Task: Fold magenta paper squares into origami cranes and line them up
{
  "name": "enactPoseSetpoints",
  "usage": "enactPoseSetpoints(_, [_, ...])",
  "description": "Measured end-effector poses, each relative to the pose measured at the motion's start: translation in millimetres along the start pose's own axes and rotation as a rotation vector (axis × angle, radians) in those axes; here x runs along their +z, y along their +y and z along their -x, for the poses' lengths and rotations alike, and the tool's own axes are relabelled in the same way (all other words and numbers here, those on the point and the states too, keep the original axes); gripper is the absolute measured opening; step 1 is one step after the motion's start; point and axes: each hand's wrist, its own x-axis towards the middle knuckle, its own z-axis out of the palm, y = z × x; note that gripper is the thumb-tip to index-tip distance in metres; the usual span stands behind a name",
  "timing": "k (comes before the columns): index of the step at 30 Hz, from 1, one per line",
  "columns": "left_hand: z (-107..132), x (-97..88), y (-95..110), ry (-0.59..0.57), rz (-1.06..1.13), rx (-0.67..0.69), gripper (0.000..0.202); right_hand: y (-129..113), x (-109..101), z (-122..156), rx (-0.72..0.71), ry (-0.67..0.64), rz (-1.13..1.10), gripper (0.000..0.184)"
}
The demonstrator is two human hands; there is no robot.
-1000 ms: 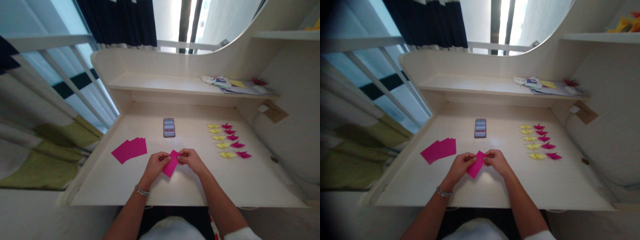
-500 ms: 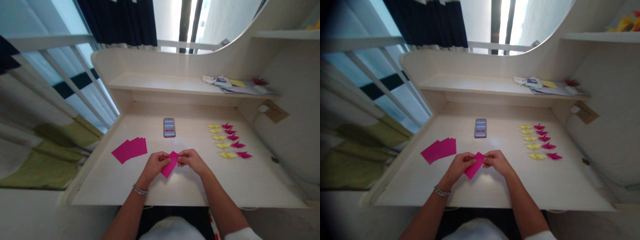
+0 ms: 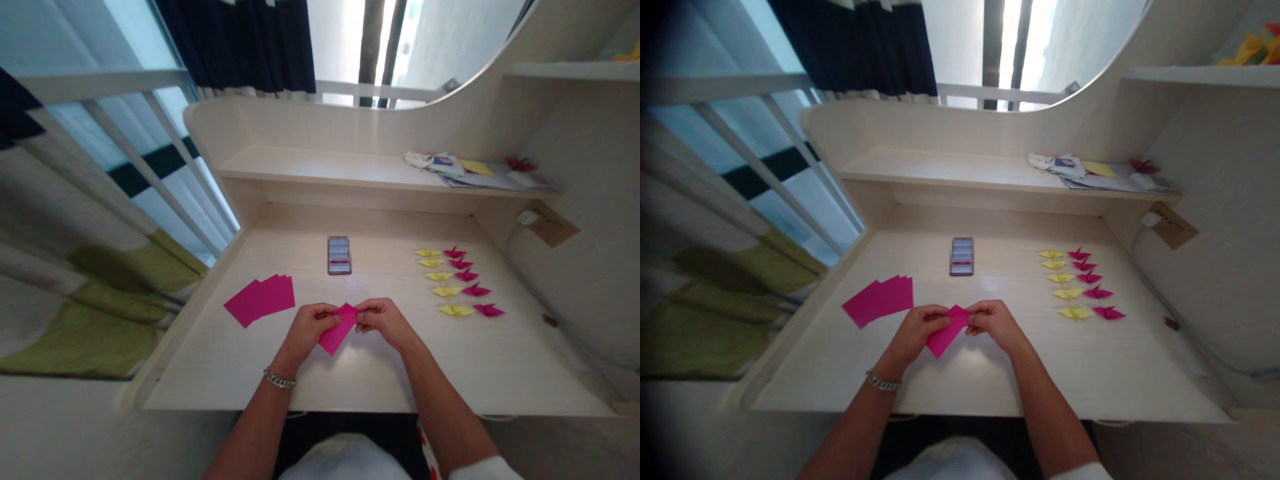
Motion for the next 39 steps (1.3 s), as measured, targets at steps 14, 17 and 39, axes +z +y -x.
enactPoseSetpoints(14, [1.9, 0.9, 7.0, -0.029, -0.022, -0.03, 0.02, -1.3, -1.4, 0.0, -0.006, -0.016, 0.009, 0.024])
enactPoseSetpoints(17, [2.8, 0.2, 8.1, -0.033, -0.029, -0.031, 0.022, 0.0, -2.0, -0.3, -0.001, 0.013, -0.016, 0.022])
enactPoseSetpoints(39, [5.0, -4.2, 8.4, 0.002, -0.15, 0.095, 0.017, -1.8, -4.2, 3.9, -0.016, -0.054, -0.129, 0.03])
